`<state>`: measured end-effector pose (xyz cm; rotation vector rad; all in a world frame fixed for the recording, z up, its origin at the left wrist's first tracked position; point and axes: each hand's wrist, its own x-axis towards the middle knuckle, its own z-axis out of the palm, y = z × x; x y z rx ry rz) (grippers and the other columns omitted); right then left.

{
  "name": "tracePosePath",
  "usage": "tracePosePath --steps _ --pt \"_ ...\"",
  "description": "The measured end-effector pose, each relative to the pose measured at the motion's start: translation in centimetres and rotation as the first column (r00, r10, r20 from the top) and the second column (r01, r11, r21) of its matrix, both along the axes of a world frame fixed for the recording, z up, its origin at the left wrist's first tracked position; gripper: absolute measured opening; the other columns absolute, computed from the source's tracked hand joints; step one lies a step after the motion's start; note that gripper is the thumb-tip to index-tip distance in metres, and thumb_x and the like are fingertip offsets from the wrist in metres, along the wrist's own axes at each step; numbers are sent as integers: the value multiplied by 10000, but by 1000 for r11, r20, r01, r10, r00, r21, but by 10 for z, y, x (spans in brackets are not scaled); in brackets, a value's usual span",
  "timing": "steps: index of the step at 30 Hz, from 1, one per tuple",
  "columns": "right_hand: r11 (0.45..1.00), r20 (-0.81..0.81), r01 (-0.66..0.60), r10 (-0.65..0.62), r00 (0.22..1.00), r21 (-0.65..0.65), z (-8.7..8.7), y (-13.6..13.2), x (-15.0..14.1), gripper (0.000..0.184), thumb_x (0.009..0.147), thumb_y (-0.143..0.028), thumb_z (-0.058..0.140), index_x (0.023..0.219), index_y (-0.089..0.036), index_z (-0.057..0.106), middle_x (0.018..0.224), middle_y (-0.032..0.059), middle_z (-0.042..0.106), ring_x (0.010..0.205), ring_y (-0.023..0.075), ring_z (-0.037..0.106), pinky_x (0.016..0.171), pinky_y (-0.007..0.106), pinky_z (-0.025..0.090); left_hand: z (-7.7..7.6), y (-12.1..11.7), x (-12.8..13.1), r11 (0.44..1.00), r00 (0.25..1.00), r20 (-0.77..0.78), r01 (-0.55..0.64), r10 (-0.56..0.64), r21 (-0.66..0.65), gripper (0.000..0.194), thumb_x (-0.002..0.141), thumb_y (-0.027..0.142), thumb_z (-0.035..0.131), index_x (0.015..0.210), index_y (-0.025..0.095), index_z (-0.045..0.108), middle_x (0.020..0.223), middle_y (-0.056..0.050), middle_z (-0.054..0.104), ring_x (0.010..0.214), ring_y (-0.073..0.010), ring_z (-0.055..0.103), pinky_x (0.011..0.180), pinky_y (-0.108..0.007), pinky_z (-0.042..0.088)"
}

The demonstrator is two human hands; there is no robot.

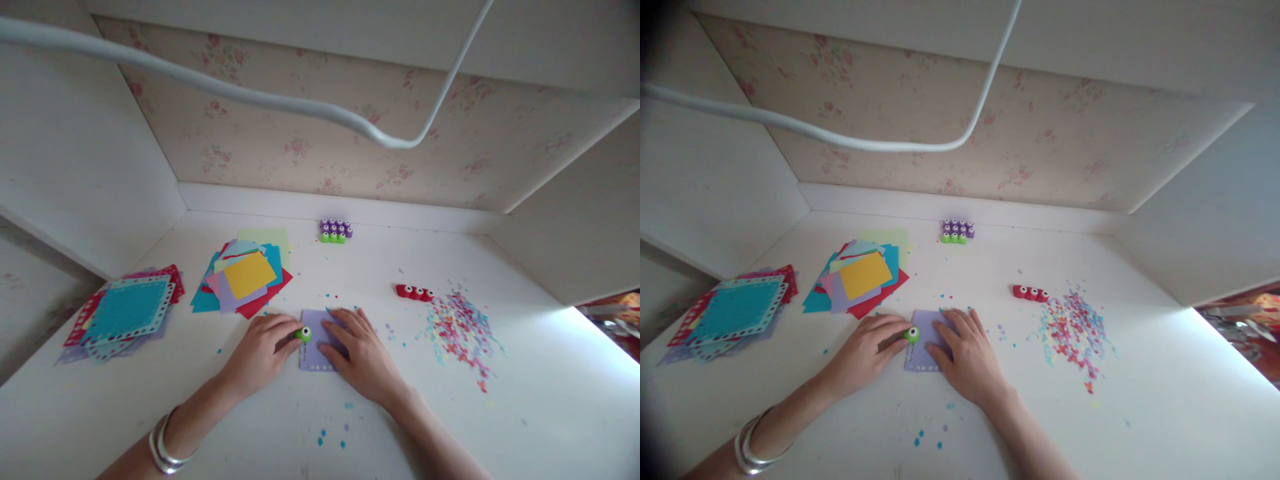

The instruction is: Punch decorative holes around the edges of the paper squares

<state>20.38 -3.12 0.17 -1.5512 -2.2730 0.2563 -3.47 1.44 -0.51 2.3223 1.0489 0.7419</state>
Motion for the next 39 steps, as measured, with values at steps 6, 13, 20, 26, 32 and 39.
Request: tracePosePath --steps 6,13,20,26,32,39 --pt "1000 10 -2 2 1000 9 -1 1 -1 354 956 -399 572 1269 -240 622 1359 104 570 1304 261 490 1154 577 295 -1 1 0 1000 1000 0 -8 8 -10 209 935 284 637 1138 268 683 1107 -30 712 1047 -223 639 924 -392 473" --pt "1000 2 11 -11 1000 -7 1 0 -1 355 953 -406 577 1264 -241 622 1364 105 567 1307 265 487 1155 577 287 12 0 3 980 987 116 -86 107 -178 226 951 375 585 1091 234 693 1084 -38 717 1003 -195 661 896 -321 520" --pt "1000 -7 19 -19 1000 -13 3 -1 -2 362 955 -421 570 1272 -252 613 1354 92 571 1295 259 492 1160 563 281 25 11 16 977 996 37 -68 77 -201 240 962 365 534 950 223 727 964 -38 721 890 -189 669 743 -277 535" --pt "1000 -15 14 -15 1000 -14 4 -1 -1 366 966 -437 544 1279 -257 607 1360 83 568 1305 256 477 1170 550 268 25 19 20 976 998 -59 -34 22 -217 204 917 318 572 882 225 750 849 -39 710 787 -188 661 707 -273 519" --pt "999 -1 21 -21 1000 -39 4 -2 0 377 973 -439 525 1286 -244 603 1374 85 558 1315 261 462 1176 546 252 20 23 27 931 993 -89 -102 76 -351 170 854 283 582 724 185 631 749 -15 615 604 -147 605 526 -232 468" --pt "999 -27 22 -23 999 -37 2 -2 0 372 978 -437 512 1285 -249 605 1371 83 559 1311 265 464 1179 551 233 15 30 33 889 989 -137 -116 60 -443 152 816 274 579 716 173 524 851 -27 557 490 -94 546 350 -172 367"
